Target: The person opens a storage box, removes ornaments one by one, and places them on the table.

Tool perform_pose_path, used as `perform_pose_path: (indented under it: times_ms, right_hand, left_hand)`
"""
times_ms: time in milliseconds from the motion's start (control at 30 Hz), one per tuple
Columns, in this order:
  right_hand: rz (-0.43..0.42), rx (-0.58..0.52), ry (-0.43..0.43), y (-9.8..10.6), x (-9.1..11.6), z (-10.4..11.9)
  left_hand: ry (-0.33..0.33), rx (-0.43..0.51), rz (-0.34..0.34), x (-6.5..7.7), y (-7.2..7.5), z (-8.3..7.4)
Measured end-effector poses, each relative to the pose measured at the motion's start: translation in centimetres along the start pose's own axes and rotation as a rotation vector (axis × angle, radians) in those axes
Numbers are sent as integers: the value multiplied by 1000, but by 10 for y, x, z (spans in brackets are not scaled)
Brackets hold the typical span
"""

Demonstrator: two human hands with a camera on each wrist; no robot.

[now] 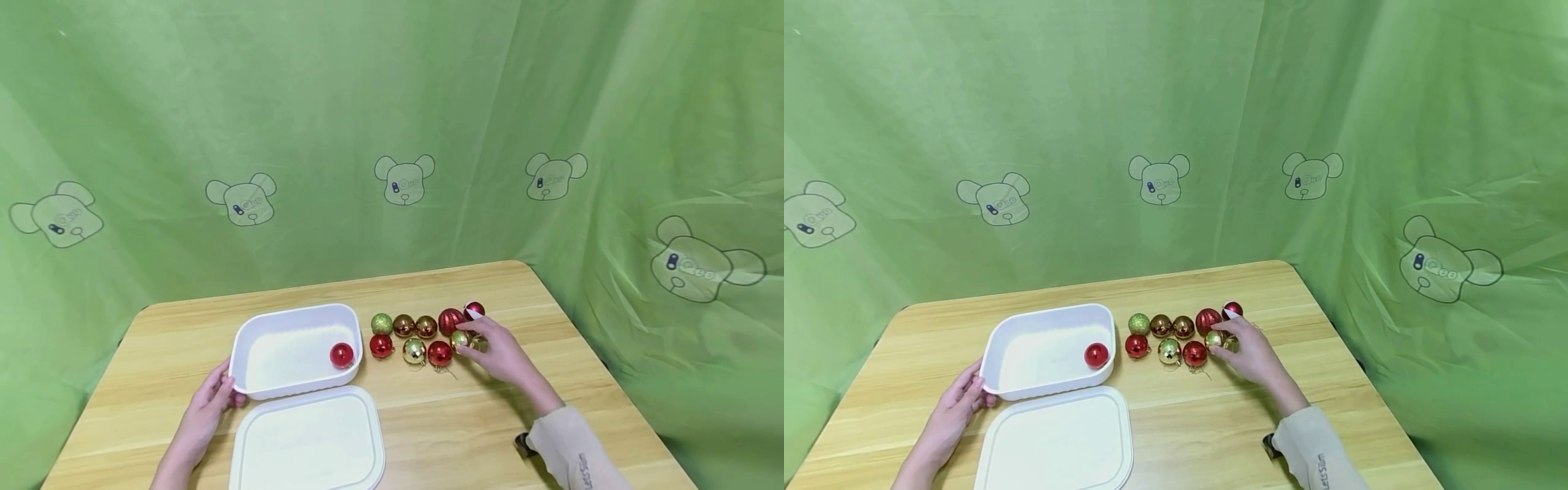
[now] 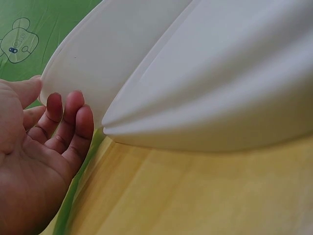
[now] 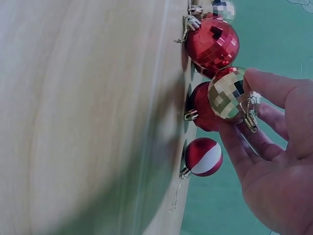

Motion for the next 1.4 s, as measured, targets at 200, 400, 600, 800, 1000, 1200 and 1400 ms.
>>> perform_pose_path:
  times_ms: [200,400,600,800,1000,1200,1400]
  right_hand:
    - [9,5,-18,-2,1,-3]
    - [-9,15,7,-4,1,-3]
    - [-5,22,-3,-6,2,-4]
    - [3,20,-4,-9,1,-5]
    - [0,24,5,-13,0,-6]
    - [-11,30,13,-13,0,-6]
    - [-8,27,3,-13,-1,-6]
  left_hand:
    - [8,-6,-3,0,0,0]
    - [19,-15,-5,0,-1,0]
    - [10,-12,-4,0,-1,0]
    - [7,-5,-6,0,0,1]
    - [4,2,-5,0,0,0]
    - [12,-9,-6,0,-1,-1]
    - [21,-16,-8,0,-1,-1]
Point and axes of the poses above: each hand's wrist, its own x-axis away from the middle knuckle, its own y-axis out of the back of the hand, z = x × y, the point moved 3 cm from there along -x, towards the middle knuckle, and after that the axes turned 9 degrees about -y, right-handed, at the moved point
